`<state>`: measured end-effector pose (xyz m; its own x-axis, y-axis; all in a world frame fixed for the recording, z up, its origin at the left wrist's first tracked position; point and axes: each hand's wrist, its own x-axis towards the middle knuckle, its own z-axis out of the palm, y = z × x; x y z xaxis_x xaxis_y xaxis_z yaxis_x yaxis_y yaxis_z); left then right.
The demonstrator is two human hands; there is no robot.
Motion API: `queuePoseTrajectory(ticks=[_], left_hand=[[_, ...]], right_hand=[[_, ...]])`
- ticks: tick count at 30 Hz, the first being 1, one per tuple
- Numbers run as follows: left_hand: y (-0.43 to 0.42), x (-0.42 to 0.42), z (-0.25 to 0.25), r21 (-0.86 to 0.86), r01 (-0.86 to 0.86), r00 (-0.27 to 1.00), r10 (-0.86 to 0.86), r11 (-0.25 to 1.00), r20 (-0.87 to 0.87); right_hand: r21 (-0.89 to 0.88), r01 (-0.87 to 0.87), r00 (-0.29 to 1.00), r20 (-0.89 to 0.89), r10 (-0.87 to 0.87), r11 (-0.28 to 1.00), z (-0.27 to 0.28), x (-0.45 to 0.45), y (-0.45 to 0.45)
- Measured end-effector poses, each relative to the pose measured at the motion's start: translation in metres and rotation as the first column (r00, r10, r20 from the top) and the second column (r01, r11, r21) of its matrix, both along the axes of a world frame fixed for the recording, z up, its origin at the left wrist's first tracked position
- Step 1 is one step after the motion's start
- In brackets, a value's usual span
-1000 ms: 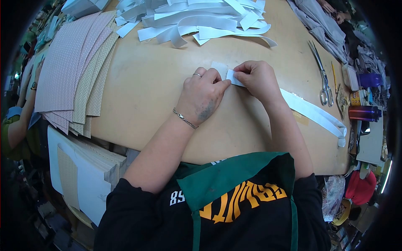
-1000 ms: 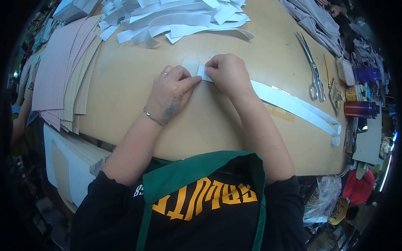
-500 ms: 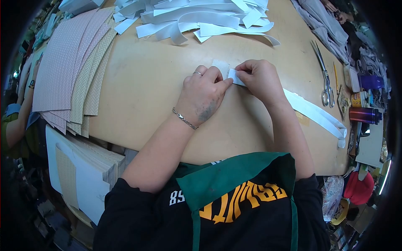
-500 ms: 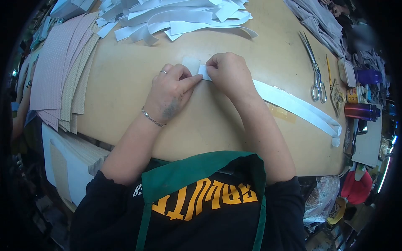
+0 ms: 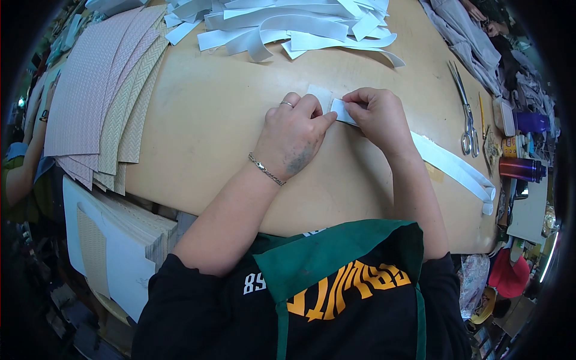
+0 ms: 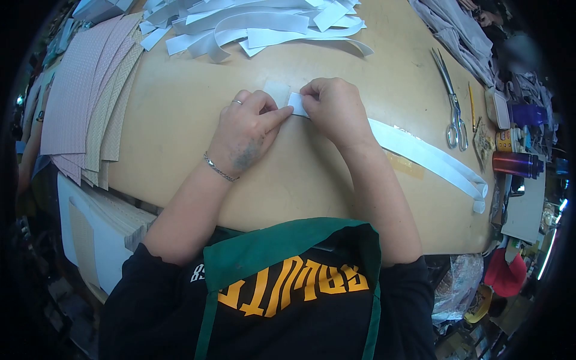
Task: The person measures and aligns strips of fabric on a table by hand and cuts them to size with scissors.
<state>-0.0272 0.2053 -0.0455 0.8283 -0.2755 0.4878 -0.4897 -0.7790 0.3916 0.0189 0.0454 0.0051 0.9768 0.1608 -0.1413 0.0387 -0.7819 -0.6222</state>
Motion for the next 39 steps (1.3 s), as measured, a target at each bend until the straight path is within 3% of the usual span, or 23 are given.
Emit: queuePoseTrajectory(ticks=[10, 13, 25, 31, 34, 37, 39], left_hand=[[0.000, 0.002, -0.002, -0.040, 0.009, 1.000, -0.008, 0.999, 0.016], [-0.001, 0.002, 0.000, -0.051, -0.011, 1.000, 0.011, 0.999, 0.004], [0.004, 0.003, 0.001, -0.187, 0.008, 0.998, -0.020, 0.982, -0.064], [0.004, 0.002, 0.003, -0.147, 0.017, 0.999, -0.024, 0.989, -0.046], [0.000, 0.006, -0.002, -0.187, 0.176, 0.982, -0.158, 0.967, 0.104], [-0.008, 0.004, 0.001, -0.210, 0.270, 0.963, -0.266, 0.940, 0.047], [-0.009, 0.003, 0.002, -0.084, 0.230, 0.973, -0.228, 0.970, 0.029]], right_hand=[[0.087, 0.035, 0.998, 0.042, -0.039, 0.996, -0.012, -0.002, -0.001], [0.032, 0.016, 0.997, 0.079, -0.019, 0.999, -0.015, -0.001, -0.001], [0.073, 0.055, 0.998, 0.028, -0.057, 0.996, -0.013, -0.001, 0.003], [0.064, 0.048, 0.998, 0.041, -0.051, 0.997, -0.013, 0.001, 0.003], [0.056, 0.047, 0.998, 0.044, -0.050, 0.997, -0.012, 0.001, 0.003], [0.094, 0.043, 0.999, 0.017, -0.045, 0.995, -0.014, 0.003, 0.002], [0.079, -0.030, 0.998, 0.065, 0.025, 0.996, -0.016, 0.005, 0.001]])
